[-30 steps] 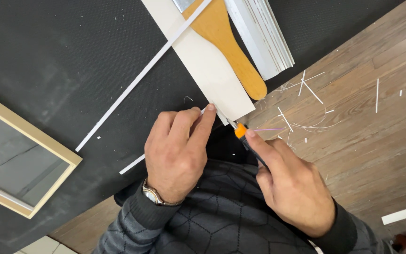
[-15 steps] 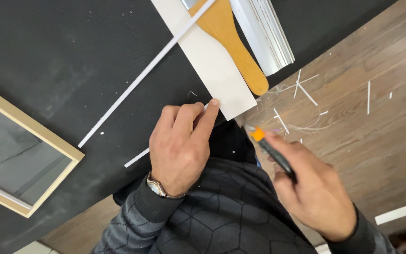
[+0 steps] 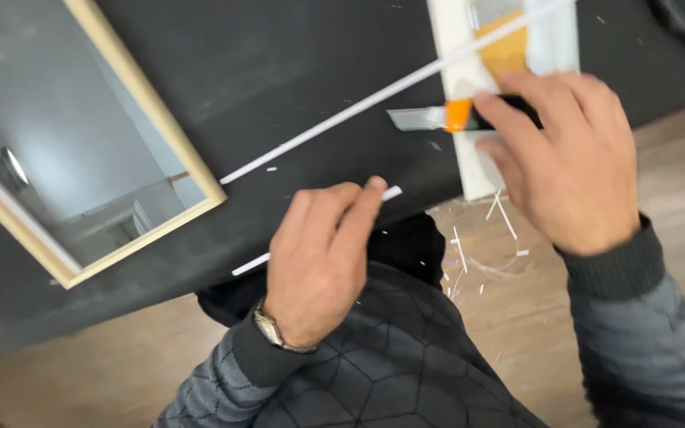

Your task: Assembling frame components and cleaning the glass surface of a mirror inside a frame.

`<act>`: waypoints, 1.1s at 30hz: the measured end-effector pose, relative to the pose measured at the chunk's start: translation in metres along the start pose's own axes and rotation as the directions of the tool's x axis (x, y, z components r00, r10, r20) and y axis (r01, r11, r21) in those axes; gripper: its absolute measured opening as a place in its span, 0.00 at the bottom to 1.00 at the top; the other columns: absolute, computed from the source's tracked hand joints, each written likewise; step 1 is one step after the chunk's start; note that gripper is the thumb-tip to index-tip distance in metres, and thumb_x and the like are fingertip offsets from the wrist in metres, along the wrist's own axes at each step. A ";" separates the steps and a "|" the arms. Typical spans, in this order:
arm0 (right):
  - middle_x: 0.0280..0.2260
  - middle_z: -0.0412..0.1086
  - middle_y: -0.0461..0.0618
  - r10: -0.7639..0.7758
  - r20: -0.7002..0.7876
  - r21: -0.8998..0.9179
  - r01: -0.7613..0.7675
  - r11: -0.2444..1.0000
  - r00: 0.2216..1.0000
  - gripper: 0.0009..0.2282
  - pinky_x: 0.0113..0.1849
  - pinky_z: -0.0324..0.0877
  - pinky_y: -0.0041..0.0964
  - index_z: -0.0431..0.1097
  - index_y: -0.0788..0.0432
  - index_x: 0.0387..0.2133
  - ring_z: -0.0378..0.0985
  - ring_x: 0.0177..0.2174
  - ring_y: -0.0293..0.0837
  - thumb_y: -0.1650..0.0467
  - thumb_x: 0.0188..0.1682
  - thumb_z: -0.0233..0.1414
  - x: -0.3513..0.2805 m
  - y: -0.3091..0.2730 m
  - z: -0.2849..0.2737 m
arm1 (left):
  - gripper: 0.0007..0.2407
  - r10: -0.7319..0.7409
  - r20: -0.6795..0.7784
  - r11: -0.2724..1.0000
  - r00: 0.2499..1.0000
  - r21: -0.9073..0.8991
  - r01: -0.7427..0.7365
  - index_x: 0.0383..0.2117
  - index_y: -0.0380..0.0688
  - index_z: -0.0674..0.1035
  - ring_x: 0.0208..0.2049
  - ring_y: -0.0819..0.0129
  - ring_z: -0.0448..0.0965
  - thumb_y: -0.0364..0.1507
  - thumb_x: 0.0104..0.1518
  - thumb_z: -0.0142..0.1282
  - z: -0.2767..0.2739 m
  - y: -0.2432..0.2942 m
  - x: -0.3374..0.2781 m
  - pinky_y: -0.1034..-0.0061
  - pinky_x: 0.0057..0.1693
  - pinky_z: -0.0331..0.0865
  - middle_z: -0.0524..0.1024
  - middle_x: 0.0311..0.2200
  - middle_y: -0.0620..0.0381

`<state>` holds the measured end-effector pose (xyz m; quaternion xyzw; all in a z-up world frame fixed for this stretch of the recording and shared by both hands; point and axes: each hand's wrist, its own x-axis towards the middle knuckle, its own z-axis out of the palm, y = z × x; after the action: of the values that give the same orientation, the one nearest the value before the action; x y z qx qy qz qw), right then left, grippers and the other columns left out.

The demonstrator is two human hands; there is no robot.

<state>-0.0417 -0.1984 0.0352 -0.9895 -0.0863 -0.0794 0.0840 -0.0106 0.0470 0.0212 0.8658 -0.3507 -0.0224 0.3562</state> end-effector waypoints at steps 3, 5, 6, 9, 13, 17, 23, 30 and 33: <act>0.41 0.74 0.55 -0.096 -0.057 0.267 0.107 0.958 0.994 0.16 0.44 0.71 0.49 0.76 0.64 0.40 0.74 0.40 0.57 0.75 0.37 0.67 0.009 -0.033 -0.004 | 0.14 -0.036 -0.040 0.999 0.999 -0.034 0.035 0.50 0.37 0.79 0.42 0.56 0.76 0.20 0.56 0.58 -0.010 -0.007 -0.013 0.67 0.49 0.72 0.75 0.44 0.52; 0.39 0.75 0.53 -0.181 -0.062 0.285 0.191 0.939 0.982 0.13 0.43 0.71 0.48 0.77 0.62 0.37 0.75 0.38 0.55 0.75 0.37 0.67 0.017 -0.058 -0.004 | 0.14 -0.042 -0.056 0.998 0.998 -0.053 0.039 0.51 0.36 0.78 0.43 0.56 0.76 0.22 0.57 0.57 -0.020 -0.013 -0.024 0.68 0.50 0.72 0.74 0.44 0.53; 0.37 0.76 0.51 -0.223 -0.066 0.295 0.233 0.927 0.973 0.11 0.42 0.72 0.47 0.78 0.61 0.34 0.76 0.37 0.53 0.75 0.37 0.68 0.021 -0.072 -0.002 | 0.14 -0.020 -0.042 0.996 0.999 -0.085 0.016 0.51 0.36 0.78 0.43 0.57 0.75 0.23 0.58 0.56 -0.026 -0.016 -0.030 0.69 0.51 0.72 0.74 0.45 0.54; 0.37 0.75 0.46 -0.249 -0.050 0.281 0.252 0.926 0.967 0.09 0.44 0.72 0.45 0.79 0.59 0.35 0.77 0.40 0.50 0.78 0.42 0.66 0.018 -0.086 0.011 | 0.14 0.004 -0.094 0.996 0.996 -0.090 -0.012 0.54 0.36 0.77 0.43 0.60 0.74 0.24 0.62 0.55 -0.037 -0.029 -0.045 0.74 0.51 0.71 0.73 0.48 0.53; 0.36 0.76 0.48 -0.316 -0.041 0.270 0.315 0.910 0.948 0.06 0.45 0.72 0.48 0.78 0.60 0.32 0.77 0.37 0.52 0.80 0.45 0.63 0.024 -0.082 0.028 | 0.14 -0.065 -0.162 0.993 0.985 -0.112 0.047 0.54 0.35 0.78 0.45 0.61 0.75 0.24 0.62 0.56 -0.069 -0.050 -0.074 0.73 0.49 0.70 0.74 0.47 0.55; 0.41 0.70 0.49 -0.117 0.119 0.413 0.058 0.909 0.986 0.03 0.43 0.68 0.29 0.73 0.61 0.44 0.73 0.39 0.40 0.80 0.63 0.55 0.030 -0.053 0.059 | 0.12 -0.175 -0.281 0.976 0.943 0.079 0.205 0.51 0.38 0.79 0.46 0.60 0.77 0.21 0.61 0.59 -0.117 -0.094 -0.115 0.65 0.51 0.69 0.77 0.44 0.54; 0.38 0.72 0.51 -0.190 0.138 0.298 0.142 0.944 0.972 0.05 0.38 0.67 0.32 0.77 0.62 0.41 0.73 0.37 0.44 0.79 0.56 0.63 0.090 -0.128 0.055 | 0.12 -0.545 -0.510 0.786 0.666 -0.033 0.618 0.49 0.41 0.80 0.44 0.60 0.78 0.16 0.60 0.60 -0.155 -0.146 -0.172 0.69 0.50 0.73 0.77 0.44 0.52; 0.35 0.74 0.46 -0.315 0.144 0.242 0.275 0.931 0.938 0.07 0.39 0.69 0.35 0.80 0.58 0.38 0.74 0.36 0.46 0.76 0.49 0.67 0.107 -0.182 0.057 | 0.17 -0.603 -0.357 0.797 0.713 -0.289 0.530 0.52 0.40 0.78 0.44 0.62 0.79 0.20 0.56 0.65 -0.155 -0.170 -0.182 0.72 0.48 0.74 0.79 0.44 0.53; 0.35 0.74 0.47 -0.326 0.157 0.277 0.275 0.921 0.932 0.09 0.36 0.68 0.35 0.80 0.58 0.39 0.73 0.33 0.45 0.77 0.46 0.66 0.109 -0.192 0.059 | 0.20 -0.501 -0.332 0.865 0.800 -0.226 0.448 0.54 0.39 0.77 0.46 0.60 0.77 0.24 0.54 0.68 -0.155 -0.174 -0.183 0.68 0.54 0.71 0.78 0.47 0.55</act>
<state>0.0375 0.0162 0.0254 -0.9487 -0.2551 0.0200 0.1857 -0.0010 0.3415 -0.0116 0.8872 -0.0444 0.0329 0.4581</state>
